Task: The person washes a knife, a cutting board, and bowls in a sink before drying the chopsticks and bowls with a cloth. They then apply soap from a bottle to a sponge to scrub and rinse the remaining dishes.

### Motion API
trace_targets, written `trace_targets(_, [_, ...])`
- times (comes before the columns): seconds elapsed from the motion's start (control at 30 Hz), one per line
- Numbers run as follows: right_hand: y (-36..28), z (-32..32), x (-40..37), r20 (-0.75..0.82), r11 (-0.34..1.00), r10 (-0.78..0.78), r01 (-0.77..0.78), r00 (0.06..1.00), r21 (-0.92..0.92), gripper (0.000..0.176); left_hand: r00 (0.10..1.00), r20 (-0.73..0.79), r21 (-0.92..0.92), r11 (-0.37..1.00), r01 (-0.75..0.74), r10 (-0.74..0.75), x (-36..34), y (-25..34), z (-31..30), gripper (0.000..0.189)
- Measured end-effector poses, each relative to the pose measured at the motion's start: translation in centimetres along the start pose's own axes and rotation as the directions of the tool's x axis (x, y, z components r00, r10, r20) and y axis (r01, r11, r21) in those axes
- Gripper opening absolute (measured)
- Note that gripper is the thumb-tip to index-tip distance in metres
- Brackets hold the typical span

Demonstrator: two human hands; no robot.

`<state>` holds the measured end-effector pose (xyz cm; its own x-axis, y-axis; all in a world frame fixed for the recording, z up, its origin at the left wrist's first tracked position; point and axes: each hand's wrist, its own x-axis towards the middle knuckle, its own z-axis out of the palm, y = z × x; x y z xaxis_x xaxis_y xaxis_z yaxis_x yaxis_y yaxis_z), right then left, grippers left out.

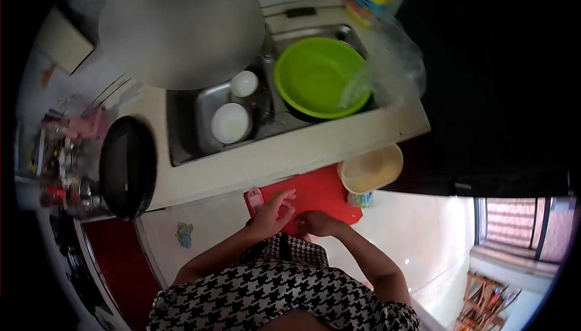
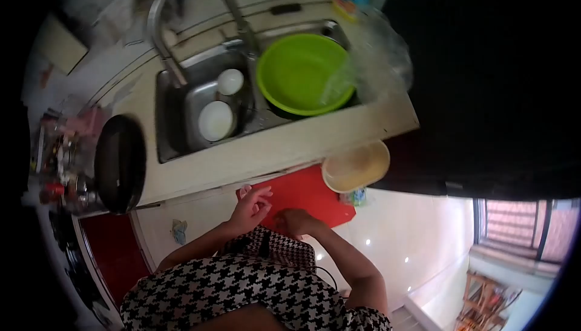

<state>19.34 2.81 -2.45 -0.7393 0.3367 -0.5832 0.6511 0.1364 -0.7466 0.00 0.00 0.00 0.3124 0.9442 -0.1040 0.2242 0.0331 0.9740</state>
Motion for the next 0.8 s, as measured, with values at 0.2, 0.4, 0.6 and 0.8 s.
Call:
trace_targets(0.2, [-10.7, -7.8, 5.3, -0.082, 0.964, -0.265, 0.261, 0.961, -0.055, 0.023, 0.953, -0.3, 0.089, 0.996, -0.027, 0.053, -2.6, 2.1, -14.2, 0.037])
trace_targets(0.4, [-12.6, -17.6, 15.1, -0.484, 0.958, -0.266, 0.284, 0.834, -0.037, 0.031, 0.874, -0.483, 0.065, 0.993, 0.097, -0.054, -4.1, -1.1, -26.3, 0.038])
trace_targets(0.6, [-17.0, -25.6, 21.2, -0.611, 0.965, 0.015, 0.149, 0.792, 0.217, 0.037, 0.591, -0.798, 0.181, 0.982, 0.048, 0.118, -6.5, -1.9, -32.0, 0.03])
trace_targets(0.8, [-18.3, -23.9, 25.4, -0.308, 0.965, 0.023, 0.059, 0.951, 0.254, 0.034, 0.142, -0.952, 0.291, 0.655, 0.697, 0.272, -15.1, 0.8, -37.7, 0.034])
